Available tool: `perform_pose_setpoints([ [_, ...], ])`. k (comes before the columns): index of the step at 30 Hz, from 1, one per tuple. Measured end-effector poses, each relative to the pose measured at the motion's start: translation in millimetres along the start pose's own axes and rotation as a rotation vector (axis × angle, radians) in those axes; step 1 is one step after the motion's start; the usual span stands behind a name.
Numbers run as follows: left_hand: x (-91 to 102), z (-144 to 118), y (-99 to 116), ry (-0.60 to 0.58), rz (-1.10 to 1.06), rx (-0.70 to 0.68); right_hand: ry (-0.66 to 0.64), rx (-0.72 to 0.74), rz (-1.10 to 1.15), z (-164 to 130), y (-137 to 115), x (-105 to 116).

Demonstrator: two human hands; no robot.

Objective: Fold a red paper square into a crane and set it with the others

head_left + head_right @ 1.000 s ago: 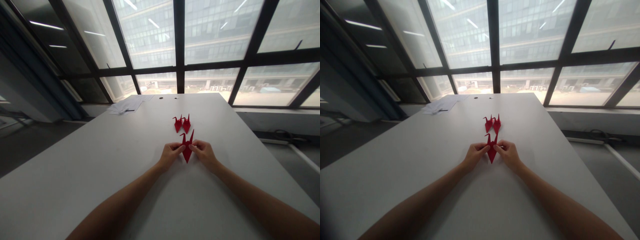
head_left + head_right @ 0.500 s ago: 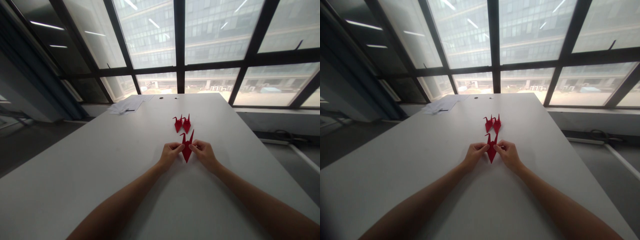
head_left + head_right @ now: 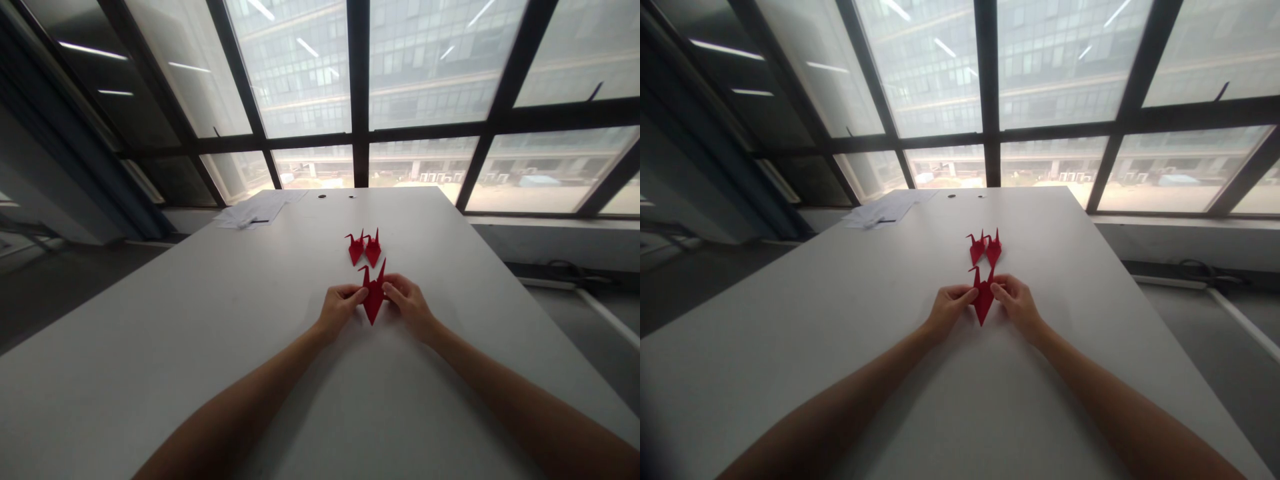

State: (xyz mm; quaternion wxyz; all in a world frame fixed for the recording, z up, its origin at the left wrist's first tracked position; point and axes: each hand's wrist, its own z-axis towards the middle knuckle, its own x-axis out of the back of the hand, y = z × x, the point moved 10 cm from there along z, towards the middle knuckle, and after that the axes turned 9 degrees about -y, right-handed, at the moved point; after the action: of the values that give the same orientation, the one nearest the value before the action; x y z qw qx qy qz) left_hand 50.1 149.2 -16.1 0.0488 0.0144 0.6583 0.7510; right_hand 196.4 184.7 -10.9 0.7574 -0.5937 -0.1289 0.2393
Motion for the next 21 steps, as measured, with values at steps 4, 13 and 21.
perform_pose_setpoints([
  [4, -5.0, 1.8, 2.5, -0.05, 0.044, -0.03, 0.073, 0.041, -0.003, 1.1, -4.8, 12.3],
  [13, -1.4, 1.3, 7.5, -0.019, -0.005, -0.143, 0.171, 0.076, -0.036, -0.5, -12.7, 21.0],
  [21, 8.0, 1.3, 5.4, 0.05, 0.013, -0.147, 0.163, 0.108, -0.208, 3.7, -13.6, 26.8],
])
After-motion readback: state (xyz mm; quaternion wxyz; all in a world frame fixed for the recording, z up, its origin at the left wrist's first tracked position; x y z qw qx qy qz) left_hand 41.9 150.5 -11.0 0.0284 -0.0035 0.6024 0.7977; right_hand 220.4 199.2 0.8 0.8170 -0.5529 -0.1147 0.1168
